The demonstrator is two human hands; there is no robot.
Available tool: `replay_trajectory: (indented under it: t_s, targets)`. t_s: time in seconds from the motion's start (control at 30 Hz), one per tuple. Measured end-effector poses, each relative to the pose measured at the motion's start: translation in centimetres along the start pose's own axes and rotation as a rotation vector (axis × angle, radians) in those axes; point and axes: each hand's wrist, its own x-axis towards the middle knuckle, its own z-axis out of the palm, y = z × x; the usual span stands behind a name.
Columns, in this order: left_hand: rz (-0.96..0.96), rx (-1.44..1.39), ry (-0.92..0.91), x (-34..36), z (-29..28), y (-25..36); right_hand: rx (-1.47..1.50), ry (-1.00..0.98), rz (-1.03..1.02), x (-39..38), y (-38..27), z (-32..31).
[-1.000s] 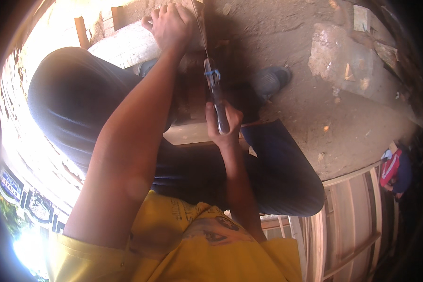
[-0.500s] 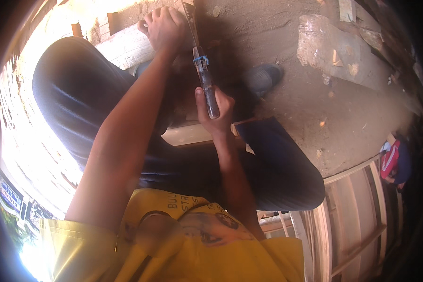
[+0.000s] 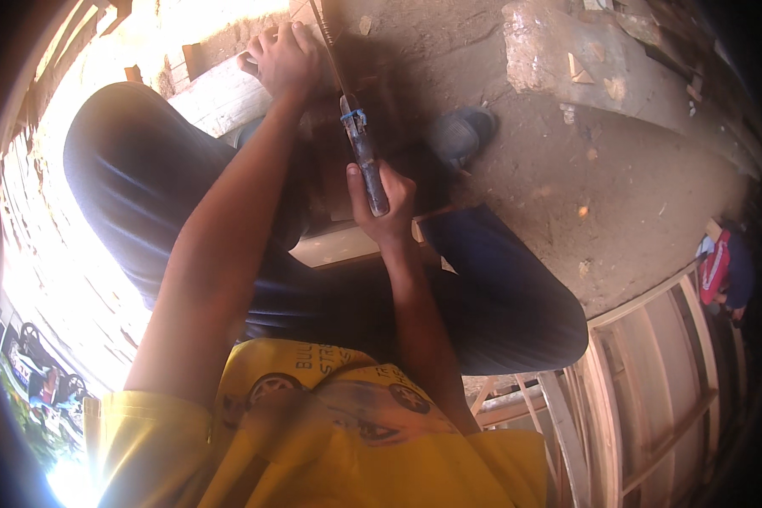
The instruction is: The person sits on the ground and inspects a small wooden piece, then uses a hand saw to cut it on a wooden block. The person holds the wood with one hand and saws with the other.
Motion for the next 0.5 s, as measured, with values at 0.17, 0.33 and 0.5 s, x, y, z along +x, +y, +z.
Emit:
replay_trajectory:
  t_s: [0.17, 0.33, 0.5]
  targets:
    - [0.074, 0.072, -0.007, 0.6, 0.0, -0.5, -0.011, 0.010, -0.019, 0.0, 0.2, 0.1]
    - [0.109, 0.007, 0.064, 0.6, 0.5, -1.0, 0.002, 0.008, -0.018, 0.0, -0.1, 0.0]
    - [0.086, 0.011, 0.120, 0.5, 0.7, -0.9, -0.047, -0.035, -0.044, -2.2, 0.9, -0.6]
